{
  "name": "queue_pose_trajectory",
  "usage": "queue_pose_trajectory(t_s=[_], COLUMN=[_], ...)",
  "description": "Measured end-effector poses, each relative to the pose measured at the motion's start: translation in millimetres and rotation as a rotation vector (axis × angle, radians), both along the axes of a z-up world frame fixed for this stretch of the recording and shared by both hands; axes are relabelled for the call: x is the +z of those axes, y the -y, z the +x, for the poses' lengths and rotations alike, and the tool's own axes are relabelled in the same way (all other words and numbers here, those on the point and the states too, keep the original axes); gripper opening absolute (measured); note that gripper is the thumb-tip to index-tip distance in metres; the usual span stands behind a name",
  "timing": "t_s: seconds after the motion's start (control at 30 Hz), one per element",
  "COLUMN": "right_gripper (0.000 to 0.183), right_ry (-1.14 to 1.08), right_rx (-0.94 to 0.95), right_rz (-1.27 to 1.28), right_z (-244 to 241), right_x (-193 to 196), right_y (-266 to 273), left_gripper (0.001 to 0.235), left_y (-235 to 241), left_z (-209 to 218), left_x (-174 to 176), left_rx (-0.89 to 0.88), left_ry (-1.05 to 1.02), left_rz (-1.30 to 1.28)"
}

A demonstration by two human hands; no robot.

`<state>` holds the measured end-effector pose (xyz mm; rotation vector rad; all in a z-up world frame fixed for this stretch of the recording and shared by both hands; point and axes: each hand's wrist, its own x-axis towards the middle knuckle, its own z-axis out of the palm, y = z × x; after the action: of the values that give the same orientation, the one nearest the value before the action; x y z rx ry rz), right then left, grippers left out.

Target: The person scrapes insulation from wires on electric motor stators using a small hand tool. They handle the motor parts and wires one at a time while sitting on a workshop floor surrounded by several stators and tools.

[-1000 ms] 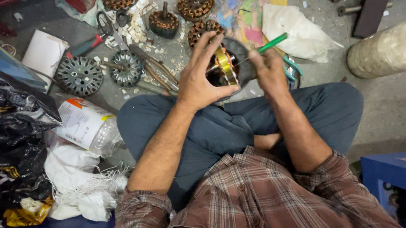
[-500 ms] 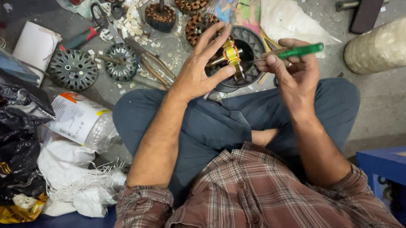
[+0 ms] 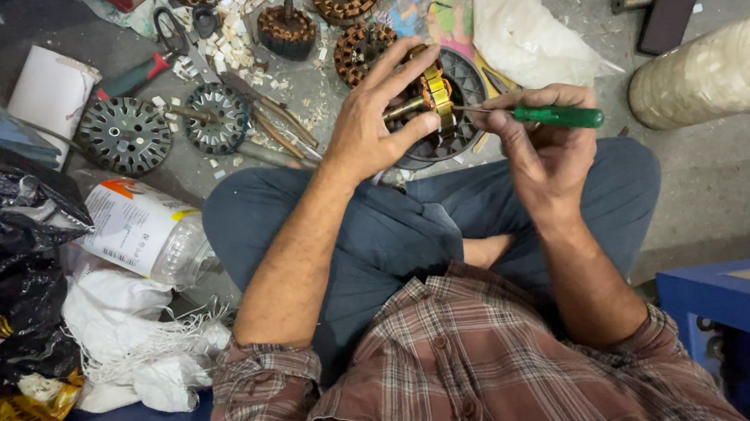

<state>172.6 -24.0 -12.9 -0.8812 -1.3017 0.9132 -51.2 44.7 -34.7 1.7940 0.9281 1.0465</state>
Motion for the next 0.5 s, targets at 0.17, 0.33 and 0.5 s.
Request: queue_pose_trajectory(t_s=[0.17, 0.33, 0.5], right_gripper=[0.031, 0.037, 0.041], right_ry=[-0.065, 0.143, 0.276], right_rx=[0.032, -0.034, -0.132], right_rz=[-0.045, 0.048, 0.071], right_z=[-2, -3, -12], right_x=[-4, -6, -1], right_y=[1, -1, 1], left_gripper=[0.069, 0.067, 0.065], left_y=[-2, -3, -2], left_z=[1, 1, -4], left_x=[-6, -4, 2], left_rx=[0.022, -0.028, -0.075], left_ry=[-0.021, 0.010, 0.059], left_rz=[0.094, 0.029, 0.031])
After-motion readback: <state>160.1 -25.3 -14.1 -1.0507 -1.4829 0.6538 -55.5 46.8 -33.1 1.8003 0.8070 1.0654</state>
